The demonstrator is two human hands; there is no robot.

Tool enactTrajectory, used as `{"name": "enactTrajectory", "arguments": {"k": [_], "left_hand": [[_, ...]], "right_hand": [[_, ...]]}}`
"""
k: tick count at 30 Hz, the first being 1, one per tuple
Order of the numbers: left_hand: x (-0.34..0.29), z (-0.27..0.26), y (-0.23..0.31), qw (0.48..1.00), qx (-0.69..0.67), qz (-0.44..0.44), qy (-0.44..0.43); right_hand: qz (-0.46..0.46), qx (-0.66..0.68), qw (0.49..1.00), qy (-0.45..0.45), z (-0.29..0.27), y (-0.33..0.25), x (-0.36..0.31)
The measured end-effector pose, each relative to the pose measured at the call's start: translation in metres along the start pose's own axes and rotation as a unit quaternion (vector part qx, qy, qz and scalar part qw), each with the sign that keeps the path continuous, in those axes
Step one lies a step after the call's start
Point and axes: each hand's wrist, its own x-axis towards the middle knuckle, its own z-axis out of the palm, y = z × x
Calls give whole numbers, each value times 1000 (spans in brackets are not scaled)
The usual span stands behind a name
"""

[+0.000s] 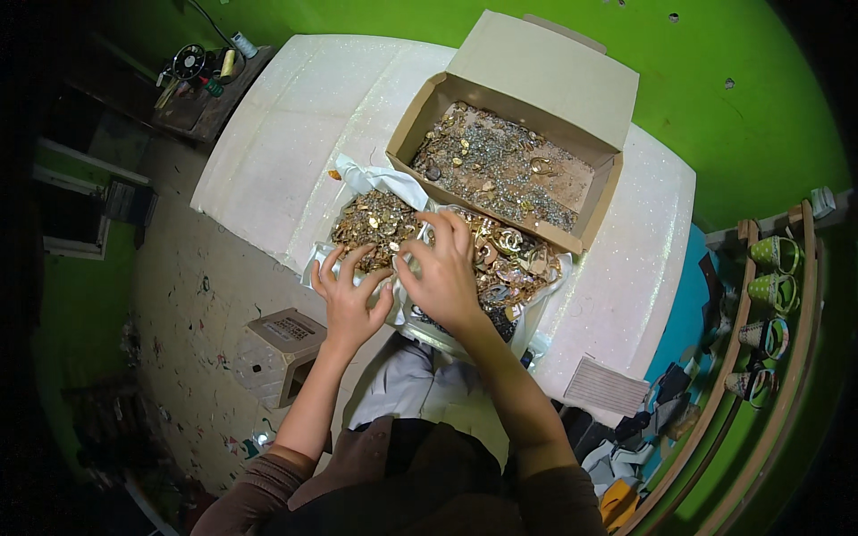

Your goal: Sorting and inspecting small metal decorative components for shoes.

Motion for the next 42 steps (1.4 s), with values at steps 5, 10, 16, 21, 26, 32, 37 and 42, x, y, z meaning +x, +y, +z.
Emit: {"name": "enactTrajectory", "arguments": {"k": [5,10,16,21,26,32,37,42], "left_hand": [[3,-3,-10,999,-24,29,-21],[0,2,-23,996,-58,34,-54],[1,1,-34,989,-97,55,-96],[19,-4,-37,985,-106,98,-97],[34,3,-31,974,-131,146,-114],[39,15,-21,965,-132,180,-141],[45,20,-14,963,-115,198,-143],[47,22,-8,970,-89,185,-128]], "right_hand": [[-9,44,998,36,8,-18,32],[44,29,997,56,0,-3,17],[130,-51,989,43,-19,7,-47],[185,-113,976,11,-35,9,-92],[224,-137,965,27,-30,3,-98],[237,-183,953,55,-18,-4,-83],[191,-305,929,80,-10,1,-64],[151,-306,939,40,-7,15,-57]]}}
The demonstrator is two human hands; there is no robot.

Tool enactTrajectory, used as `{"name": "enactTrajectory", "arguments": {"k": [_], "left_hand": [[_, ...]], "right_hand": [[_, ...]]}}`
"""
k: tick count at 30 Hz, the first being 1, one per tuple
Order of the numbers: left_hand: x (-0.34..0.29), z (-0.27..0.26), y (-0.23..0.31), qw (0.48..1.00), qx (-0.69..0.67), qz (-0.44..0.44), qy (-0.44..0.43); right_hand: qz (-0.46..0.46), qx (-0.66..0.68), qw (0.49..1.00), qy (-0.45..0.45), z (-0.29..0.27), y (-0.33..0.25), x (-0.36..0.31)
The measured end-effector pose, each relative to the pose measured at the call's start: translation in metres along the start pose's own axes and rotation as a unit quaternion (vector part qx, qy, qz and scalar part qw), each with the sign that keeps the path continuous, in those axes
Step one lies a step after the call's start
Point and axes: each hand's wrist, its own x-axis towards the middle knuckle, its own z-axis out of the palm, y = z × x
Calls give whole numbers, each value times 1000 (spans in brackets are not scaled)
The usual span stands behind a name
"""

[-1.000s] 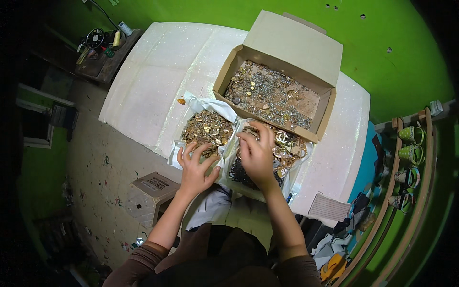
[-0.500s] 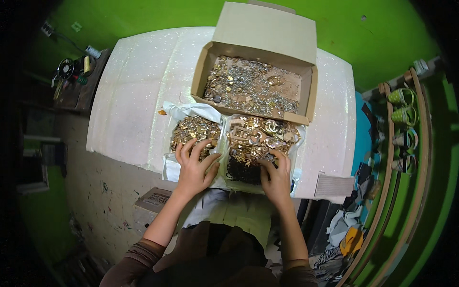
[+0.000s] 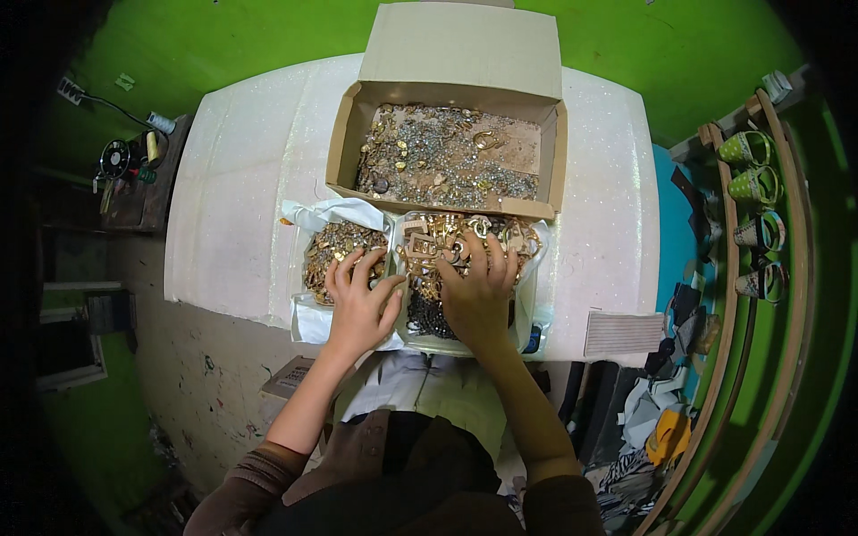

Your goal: Sorting and inspecting small metal decorative components for shoes.

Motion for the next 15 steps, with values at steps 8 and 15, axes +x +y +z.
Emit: {"name": "enactTrajectory", "arguments": {"k": [8,15], "left_hand": [[2,5,8,999,8,-42,-17],[3,6,9,997,22,-67,-25]], "right_hand": [[-22,45,998,-26,7,-1,2],[-41,52,998,-5,15,1,0]]}}
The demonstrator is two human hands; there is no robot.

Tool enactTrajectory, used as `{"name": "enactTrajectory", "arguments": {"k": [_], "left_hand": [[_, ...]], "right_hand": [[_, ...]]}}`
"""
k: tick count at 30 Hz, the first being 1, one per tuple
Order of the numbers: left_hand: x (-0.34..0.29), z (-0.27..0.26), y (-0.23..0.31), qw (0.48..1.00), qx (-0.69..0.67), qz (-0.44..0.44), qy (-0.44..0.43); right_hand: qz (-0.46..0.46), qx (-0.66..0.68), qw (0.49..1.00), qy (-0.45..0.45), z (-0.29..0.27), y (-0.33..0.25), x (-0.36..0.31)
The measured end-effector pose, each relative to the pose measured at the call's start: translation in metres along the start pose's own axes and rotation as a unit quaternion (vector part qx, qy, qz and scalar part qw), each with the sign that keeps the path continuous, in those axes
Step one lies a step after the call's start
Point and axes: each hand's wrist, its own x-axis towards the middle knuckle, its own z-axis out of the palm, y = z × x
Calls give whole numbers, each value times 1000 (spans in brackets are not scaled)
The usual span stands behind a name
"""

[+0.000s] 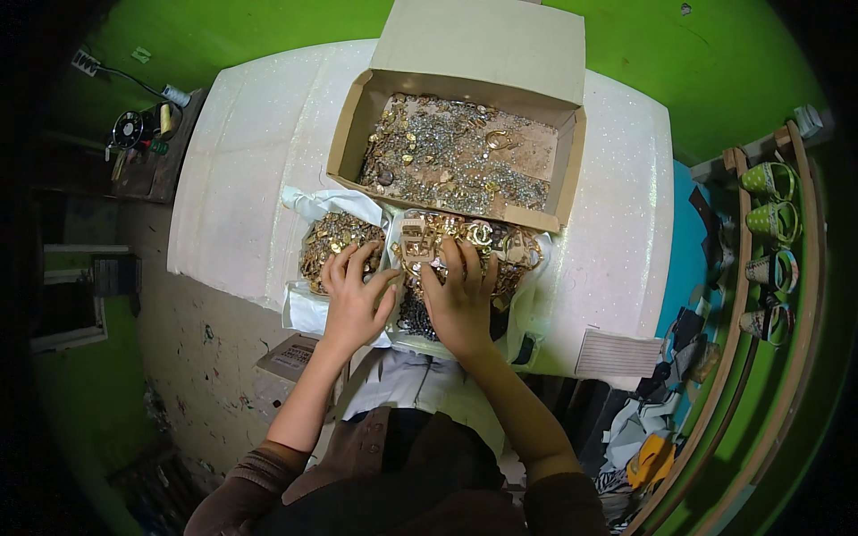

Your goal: Sorting and inspecting small metal decorative components for shoes.

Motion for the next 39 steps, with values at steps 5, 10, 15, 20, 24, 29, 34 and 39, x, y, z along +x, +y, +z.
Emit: {"name": "enactTrajectory", "arguments": {"k": [5,10,15,20,24,29,34,39], "left_hand": [[2,2,6,1000,-4,3,7],[2,1,8,1000,0,2,-7],[3,0,9,1000,-5,-3,-13],[5,0,11,999,-5,2,-31],[6,1,13,999,-7,10,-44],[8,0,12,998,-7,14,-61],[9,-2,14,997,-22,30,-68],[8,-2,13,996,-28,38,-78]], "right_hand": [[-33,0,999,0,2,8,1],[-51,14,999,-5,0,13,-4],[-49,29,998,-14,-11,18,-8],[-44,38,998,-17,-13,20,-8],[-52,41,998,-23,-14,22,-7],[-55,51,997,-27,-18,22,-6],[-74,56,995,-36,-26,24,-6],[-79,56,994,-51,-33,23,-8]]}}
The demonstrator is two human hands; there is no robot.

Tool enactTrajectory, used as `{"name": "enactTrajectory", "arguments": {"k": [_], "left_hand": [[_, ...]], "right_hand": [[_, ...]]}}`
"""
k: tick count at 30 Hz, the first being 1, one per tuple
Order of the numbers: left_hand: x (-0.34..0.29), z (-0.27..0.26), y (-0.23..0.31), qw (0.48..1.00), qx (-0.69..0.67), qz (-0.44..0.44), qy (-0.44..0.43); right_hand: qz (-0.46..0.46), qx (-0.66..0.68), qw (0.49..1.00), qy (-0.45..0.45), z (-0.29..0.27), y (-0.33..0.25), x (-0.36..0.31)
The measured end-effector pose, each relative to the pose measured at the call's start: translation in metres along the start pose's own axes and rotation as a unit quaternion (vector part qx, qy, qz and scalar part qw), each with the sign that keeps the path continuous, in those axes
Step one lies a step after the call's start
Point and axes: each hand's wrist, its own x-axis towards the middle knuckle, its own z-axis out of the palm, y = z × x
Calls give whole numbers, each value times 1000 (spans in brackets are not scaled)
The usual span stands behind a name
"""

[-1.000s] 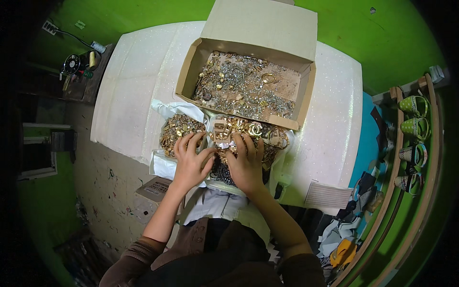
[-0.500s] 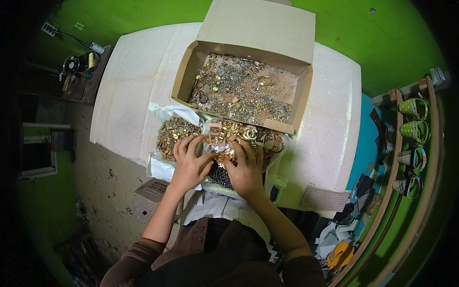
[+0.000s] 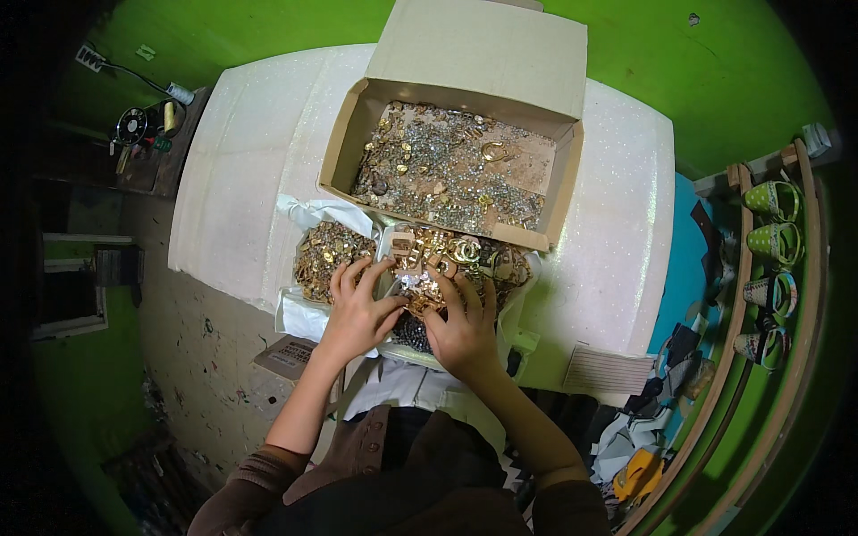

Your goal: Sorting and inspecting small metal decorative components for shoes.

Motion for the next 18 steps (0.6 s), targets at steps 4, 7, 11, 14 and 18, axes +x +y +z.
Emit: {"name": "enactTrajectory", "arguments": {"k": [4,7,11,14,18], "left_hand": [[0,-3,-3,1000,3,-9,8],[3,-1,-5,997,44,-27,51],[9,1,-8,992,93,-47,71],[10,0,-11,992,94,-45,69],[8,1,-13,993,95,-36,65]], "right_hand": [[13,35,998,-43,-7,-2,4],[17,18,1000,-15,-2,2,12],[14,-14,999,44,8,7,30],[8,-47,999,4,9,7,48],[-27,-102,994,-13,16,5,55]]}}
